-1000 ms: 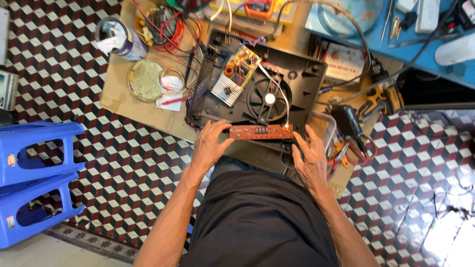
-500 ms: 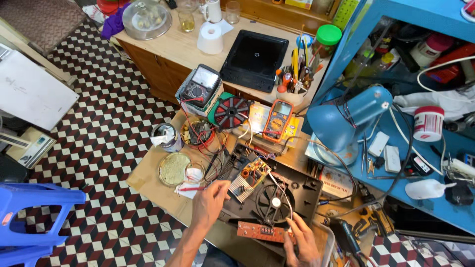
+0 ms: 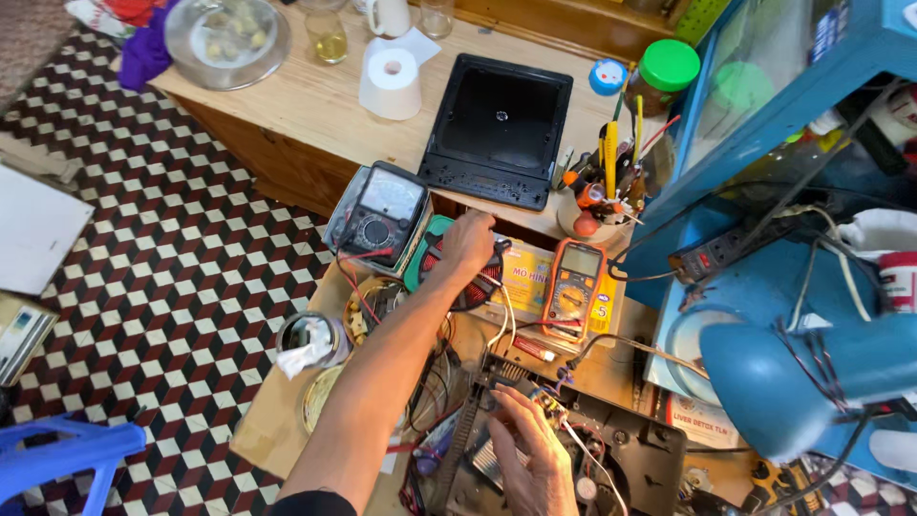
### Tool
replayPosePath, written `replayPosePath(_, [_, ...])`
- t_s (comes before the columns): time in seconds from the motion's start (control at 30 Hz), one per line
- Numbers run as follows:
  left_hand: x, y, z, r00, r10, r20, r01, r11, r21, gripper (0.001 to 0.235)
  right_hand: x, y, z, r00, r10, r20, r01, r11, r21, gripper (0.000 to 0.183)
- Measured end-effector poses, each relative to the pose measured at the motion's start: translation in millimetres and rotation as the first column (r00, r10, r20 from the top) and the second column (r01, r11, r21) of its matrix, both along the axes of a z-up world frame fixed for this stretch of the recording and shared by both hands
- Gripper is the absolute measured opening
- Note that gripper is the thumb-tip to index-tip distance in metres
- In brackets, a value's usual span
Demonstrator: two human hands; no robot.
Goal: The person works on the internal components of a disassembled induction cooktop, connecting wires to a circuit board and using a soldering iron. They then handle the cooktop's control panel, pressing buttons and inspecting the underside before placing it on the workbench.
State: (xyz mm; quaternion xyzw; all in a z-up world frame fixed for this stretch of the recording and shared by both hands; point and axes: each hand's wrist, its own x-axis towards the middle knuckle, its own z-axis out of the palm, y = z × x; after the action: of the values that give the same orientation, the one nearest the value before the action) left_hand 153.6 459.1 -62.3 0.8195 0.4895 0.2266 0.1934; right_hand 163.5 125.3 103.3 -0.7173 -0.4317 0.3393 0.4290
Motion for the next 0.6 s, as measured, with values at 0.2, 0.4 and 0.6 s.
replayPosePath(0.2, [21, 81, -61, 0.959, -0.092, -0.268, 0.197, 0.898, 0.394, 0.024, 2, 48, -32, 0.998, -0.01, 0.065, 0.009, 1.0, 0.025, 0.035])
replayPosePath(0.4, [35, 109, -65, 0.848, -0.163, -0.504, 0.319, 0.917, 0.241, 0.025, 16, 80, -50, 0.995, -0.074, 0.064, 0.08, 0.992, -0.097, 0.039])
replayPosePath(0.6, [46, 118, -72, 0.711, -0.279, -0.645, 0.478, 0.865, 0.153, 0.029, 21, 88, -67, 0.992, -0.115, 0.059, 0.122, 0.983, -0.135, 0.035])
